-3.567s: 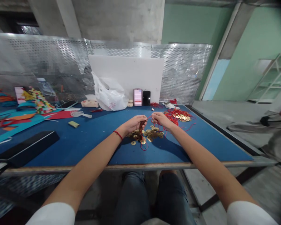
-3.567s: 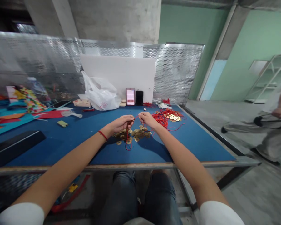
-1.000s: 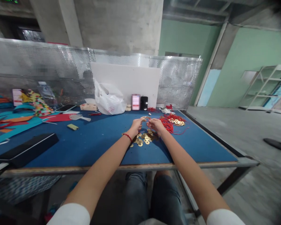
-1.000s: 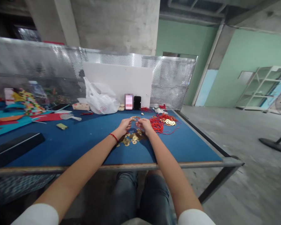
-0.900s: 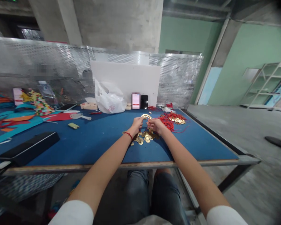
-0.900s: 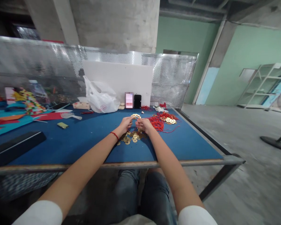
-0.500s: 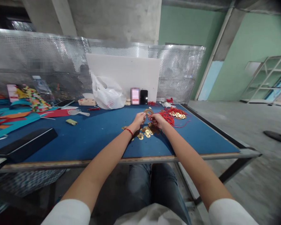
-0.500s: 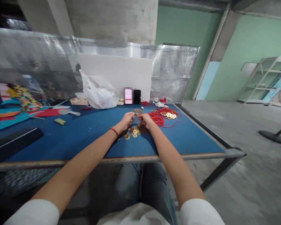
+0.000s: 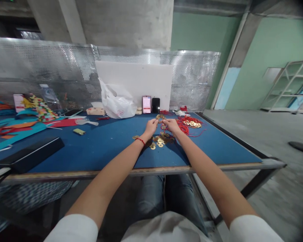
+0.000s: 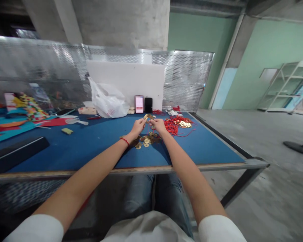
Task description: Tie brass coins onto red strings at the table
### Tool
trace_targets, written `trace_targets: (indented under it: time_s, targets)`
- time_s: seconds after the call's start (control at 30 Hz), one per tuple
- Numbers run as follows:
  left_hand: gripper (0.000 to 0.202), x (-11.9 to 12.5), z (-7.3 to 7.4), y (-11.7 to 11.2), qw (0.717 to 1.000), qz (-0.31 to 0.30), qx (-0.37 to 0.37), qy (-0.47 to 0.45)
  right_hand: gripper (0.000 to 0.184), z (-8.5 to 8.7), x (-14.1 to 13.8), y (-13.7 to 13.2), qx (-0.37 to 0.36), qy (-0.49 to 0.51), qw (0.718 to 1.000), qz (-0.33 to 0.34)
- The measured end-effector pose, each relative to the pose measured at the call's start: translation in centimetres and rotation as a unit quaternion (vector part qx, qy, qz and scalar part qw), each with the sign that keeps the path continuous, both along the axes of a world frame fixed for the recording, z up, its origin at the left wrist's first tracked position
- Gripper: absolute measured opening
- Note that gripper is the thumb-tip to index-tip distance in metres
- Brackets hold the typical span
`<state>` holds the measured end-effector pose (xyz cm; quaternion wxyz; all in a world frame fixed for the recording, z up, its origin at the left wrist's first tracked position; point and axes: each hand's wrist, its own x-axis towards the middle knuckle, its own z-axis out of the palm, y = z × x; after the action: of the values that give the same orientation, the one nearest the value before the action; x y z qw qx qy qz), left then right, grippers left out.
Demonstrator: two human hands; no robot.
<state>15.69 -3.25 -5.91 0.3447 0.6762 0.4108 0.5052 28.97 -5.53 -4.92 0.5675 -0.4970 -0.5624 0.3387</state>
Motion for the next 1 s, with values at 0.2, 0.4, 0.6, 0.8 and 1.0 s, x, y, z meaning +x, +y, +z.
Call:
trace_targets:
  time_s: [0.2, 0.4, 0.6, 0.8, 1.0]
  targets:
    - [0.032, 0.1, 0.0, -0.1, 0.99, 0.041, 0.106, 0.085, 0.028, -0.4, 0.5, 0.3, 0.049, -0.071, 0.993, -0.078]
    - [0.03, 0.3, 0.0, -0.8, 0.979, 0.061, 0.149, 0.123, 0.032, -0.5, 0.6, -0.1, 0.082, -0.143, 0.975, -0.15]
    - [0.031, 0.5, 0.3, -1.3, 0.973, 0.069, 0.168, 0.146, 0.027, -0.4, 0.2, 0.1, 0.112, -0.185, 0.965, -0.146]
    - [0.031, 0.6, 0.0, -1.2, 0.964, 0.084, 0.184, 0.173, 0.021, -0.2, -0.1, -0.4, 0.158, -0.26, 0.943, -0.135]
    - [0.032, 0.6, -0.1, -1.4, 0.944, 0.099, 0.213, 0.233, 0.021, -0.1, -0.3, -0.5, 0.137, -0.247, 0.95, -0.135]
